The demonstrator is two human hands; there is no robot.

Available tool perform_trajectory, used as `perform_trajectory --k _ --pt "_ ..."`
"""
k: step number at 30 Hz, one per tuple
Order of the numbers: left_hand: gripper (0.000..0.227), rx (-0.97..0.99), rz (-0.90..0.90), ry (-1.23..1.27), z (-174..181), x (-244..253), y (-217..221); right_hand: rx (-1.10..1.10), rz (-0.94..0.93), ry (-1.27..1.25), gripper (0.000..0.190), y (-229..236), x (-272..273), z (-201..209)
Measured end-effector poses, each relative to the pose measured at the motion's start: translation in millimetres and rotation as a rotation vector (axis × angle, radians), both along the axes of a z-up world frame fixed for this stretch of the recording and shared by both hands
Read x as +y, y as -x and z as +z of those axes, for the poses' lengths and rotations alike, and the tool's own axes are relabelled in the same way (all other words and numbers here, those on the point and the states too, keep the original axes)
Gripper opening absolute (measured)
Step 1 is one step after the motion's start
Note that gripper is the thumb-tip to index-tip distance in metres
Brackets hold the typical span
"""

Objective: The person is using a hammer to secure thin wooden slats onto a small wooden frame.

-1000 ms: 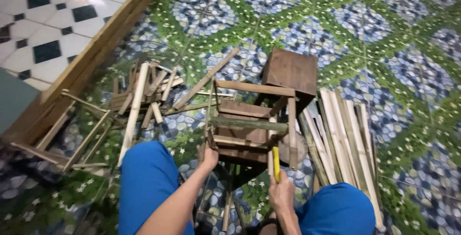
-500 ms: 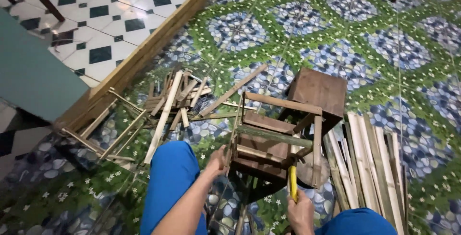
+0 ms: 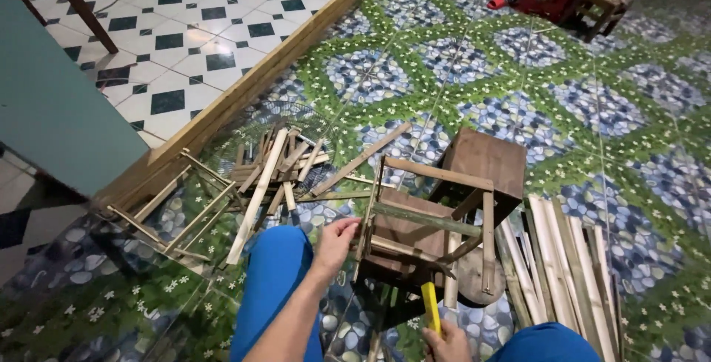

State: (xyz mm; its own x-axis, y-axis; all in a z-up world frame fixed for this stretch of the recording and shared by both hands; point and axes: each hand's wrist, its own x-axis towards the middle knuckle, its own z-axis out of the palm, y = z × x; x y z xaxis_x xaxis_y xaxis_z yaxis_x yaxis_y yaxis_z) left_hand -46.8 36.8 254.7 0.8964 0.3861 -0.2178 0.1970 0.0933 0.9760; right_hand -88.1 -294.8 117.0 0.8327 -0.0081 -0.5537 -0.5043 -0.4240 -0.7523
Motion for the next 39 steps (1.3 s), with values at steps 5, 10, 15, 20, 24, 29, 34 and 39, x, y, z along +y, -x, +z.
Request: perform_trajectory --k 5,10,15,20,24,29,34,39 --pt "0.017 -0.077 0.068 0.182 -13 -8 -6 -0.001 -0.093 -0.143 0.024 10 -6 -6" --pt "0.015 -0.025 0.119 0.167 -9 -12 -10 0.009 -0.175 -0.412 0.021 19 6 25" --pt "0.02 -0.02 0.129 0.079 -7 -17 -7 0.015 -0.25 -0.625 0.027 30 50 125" --pt "0.023 0.001 0.115 0.193 0 -18 -7 0.033 -0.193 -0.724 0.03 24 79 165" --pt "0.021 -0.057 0.111 0.291 -16 -17 -10 0.052 -0.179 -0.786 0.03 24 93 166" --pt "0.019 -0.083 0.113 0.344 -21 -16 -9 0.055 -0.229 -0.806 0.032 24 91 154" --pt "0.02 -0.055 0.121 0.249 -10 -17 -7 0.113 -0.183 -0.806 0.032 18 93 158" --pt "0.016 -0.073 0.18 0.154 -60 -9 -25 -0.005 0.044 -0.752 0.025 -52 30 -43"
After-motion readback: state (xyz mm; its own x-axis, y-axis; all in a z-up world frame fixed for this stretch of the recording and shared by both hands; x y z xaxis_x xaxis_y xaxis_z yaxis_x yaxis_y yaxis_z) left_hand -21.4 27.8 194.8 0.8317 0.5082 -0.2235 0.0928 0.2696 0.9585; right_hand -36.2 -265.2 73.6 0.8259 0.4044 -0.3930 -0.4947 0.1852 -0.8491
